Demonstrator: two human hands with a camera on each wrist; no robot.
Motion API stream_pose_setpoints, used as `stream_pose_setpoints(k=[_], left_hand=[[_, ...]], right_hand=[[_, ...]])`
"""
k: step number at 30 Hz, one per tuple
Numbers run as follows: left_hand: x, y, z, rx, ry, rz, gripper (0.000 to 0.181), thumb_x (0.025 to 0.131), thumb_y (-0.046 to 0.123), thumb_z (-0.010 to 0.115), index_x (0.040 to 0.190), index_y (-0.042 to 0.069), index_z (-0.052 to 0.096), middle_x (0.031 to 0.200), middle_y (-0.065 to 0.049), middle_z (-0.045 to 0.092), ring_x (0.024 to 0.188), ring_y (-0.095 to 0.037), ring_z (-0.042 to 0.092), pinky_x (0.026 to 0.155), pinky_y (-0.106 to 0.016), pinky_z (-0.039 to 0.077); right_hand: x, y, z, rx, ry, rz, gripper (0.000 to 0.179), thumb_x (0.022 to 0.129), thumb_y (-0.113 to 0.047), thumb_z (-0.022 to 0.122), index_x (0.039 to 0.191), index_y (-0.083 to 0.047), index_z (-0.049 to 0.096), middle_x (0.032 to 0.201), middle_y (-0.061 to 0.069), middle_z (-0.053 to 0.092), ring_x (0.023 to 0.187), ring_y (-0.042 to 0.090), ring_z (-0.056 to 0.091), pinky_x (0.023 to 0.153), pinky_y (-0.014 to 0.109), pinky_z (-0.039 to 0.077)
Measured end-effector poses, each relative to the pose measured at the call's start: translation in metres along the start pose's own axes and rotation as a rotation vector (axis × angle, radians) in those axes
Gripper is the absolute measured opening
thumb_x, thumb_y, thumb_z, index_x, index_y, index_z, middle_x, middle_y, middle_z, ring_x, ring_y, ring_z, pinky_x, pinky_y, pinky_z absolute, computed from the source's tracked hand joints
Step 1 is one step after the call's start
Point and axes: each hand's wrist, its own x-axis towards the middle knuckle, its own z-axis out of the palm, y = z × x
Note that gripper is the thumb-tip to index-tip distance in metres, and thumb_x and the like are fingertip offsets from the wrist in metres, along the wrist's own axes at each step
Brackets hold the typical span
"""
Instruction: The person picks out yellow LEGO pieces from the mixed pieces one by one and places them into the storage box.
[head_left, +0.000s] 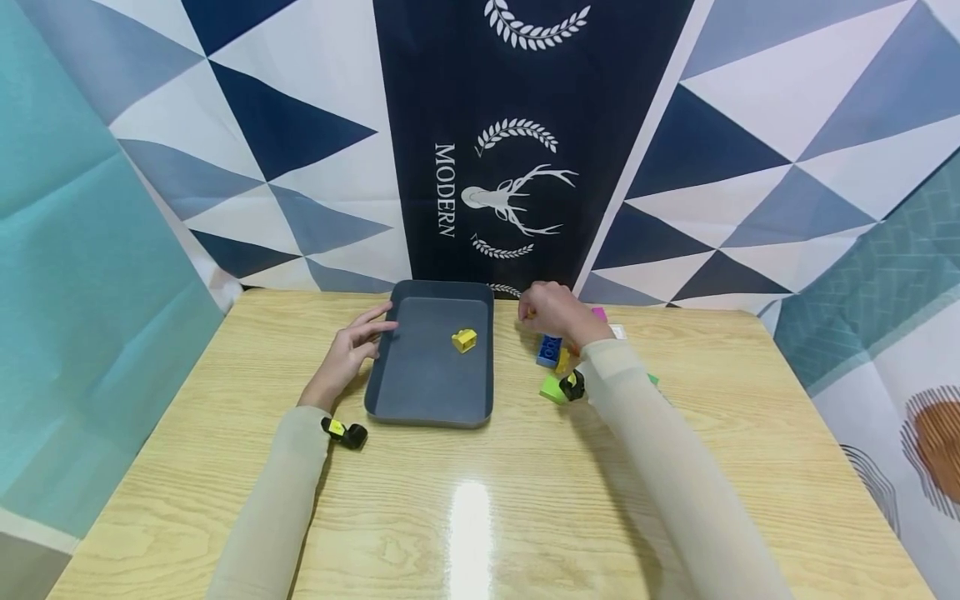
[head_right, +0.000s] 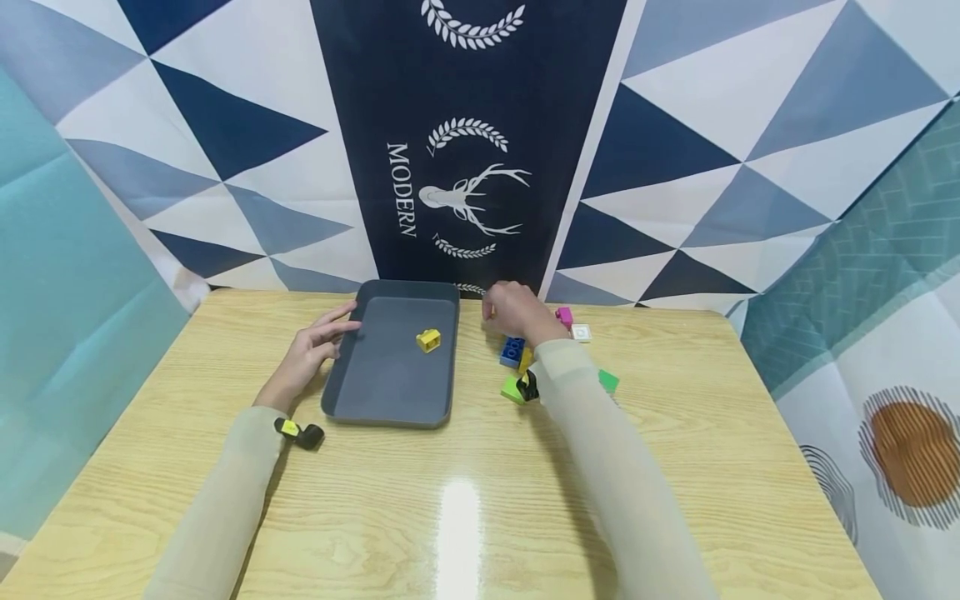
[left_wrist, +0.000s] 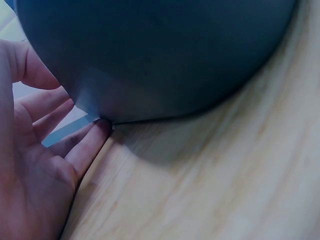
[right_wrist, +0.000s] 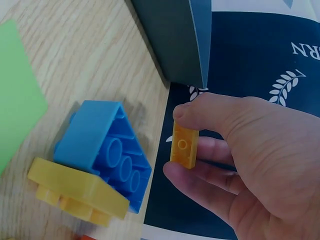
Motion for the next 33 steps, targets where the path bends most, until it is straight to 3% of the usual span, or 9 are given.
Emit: stream_pose_setpoints(k=[8, 14, 15, 23, 30, 33], left_hand=[[0.001, 0.000, 0.000, 0.000, -0.005, -0.009, 0.050, 0.103, -0.013, 0.043, 0.150, -0.016, 0.062, 0.186, -0.019, 0.034, 0.172, -0.042, 0.031, 0.093, -0.010, 0.049], [0.001, -0.001, 0.000, 0.000, -0.002, -0.019, 0.051, 0.103, -0.013, 0.043, 0.150, -0.016, 0.062, 0.186, -0.017, 0.034, 0.174, -0.041, 0.030, 0.096, -0.009, 0.049], [0.002, -0.001, 0.000, -0.001, -0.001, -0.020, 0.051, 0.103, -0.013, 0.043, 0.150, -0.016, 0.062, 0.186, -0.017, 0.034, 0.174, -0.041, 0.030, 0.097, -0.008, 0.048], [0.002, -0.002, 0.000, -0.010, -0.001, -0.015, 0.051, 0.102, -0.013, 0.043, 0.149, -0.017, 0.062, 0.185, -0.018, 0.035, 0.173, -0.041, 0.030, 0.098, -0.008, 0.048], [0.001, -0.001, 0.000, -0.007, -0.002, -0.023, 0.051, 0.102, -0.012, 0.043, 0.150, -0.016, 0.062, 0.186, -0.017, 0.034, 0.173, -0.041, 0.031, 0.098, -0.008, 0.047], [0.001, 0.000, 0.000, -0.012, -0.003, -0.020, 0.052, 0.102, -0.013, 0.043, 0.150, -0.017, 0.062, 0.186, -0.018, 0.034, 0.173, -0.041, 0.031, 0.099, -0.008, 0.047]], right_hand=[[0.019, 0.017, 0.009, 0.004, 0.015, -0.066, 0.009, 0.101, -0.016, 0.077, 0.097, -0.013, 0.084, 0.107, 0.009, 0.077, 0.097, 0.026, 0.066, 0.091, 0.042, 0.062], [0.012, -0.002, 0.003, 0.016, 0.001, -0.058, 0.009, 0.103, -0.012, 0.077, 0.104, -0.008, 0.084, 0.114, 0.013, 0.078, 0.105, 0.030, 0.068, 0.103, 0.046, 0.062], [0.007, -0.012, -0.001, 0.000, 0.001, -0.042, 0.008, 0.102, -0.009, 0.077, 0.104, -0.006, 0.084, 0.116, 0.015, 0.077, 0.106, 0.032, 0.068, 0.104, 0.050, 0.062], [0.008, -0.019, 0.001, -0.005, 0.008, -0.083, 0.008, 0.102, -0.009, 0.076, 0.104, -0.007, 0.084, 0.115, 0.015, 0.078, 0.106, 0.032, 0.068, 0.104, 0.049, 0.062], [0.056, 0.033, 0.043, 0.025, 0.046, -0.146, 0.005, 0.099, -0.024, 0.081, 0.095, -0.024, 0.083, 0.106, 0.001, 0.074, 0.100, 0.021, 0.064, 0.092, 0.044, 0.059], [0.064, 0.036, 0.051, 0.027, 0.050, -0.137, 0.004, 0.098, -0.022, 0.083, 0.094, -0.023, 0.083, 0.107, 0.002, 0.075, 0.101, 0.023, 0.065, 0.094, 0.045, 0.058]])
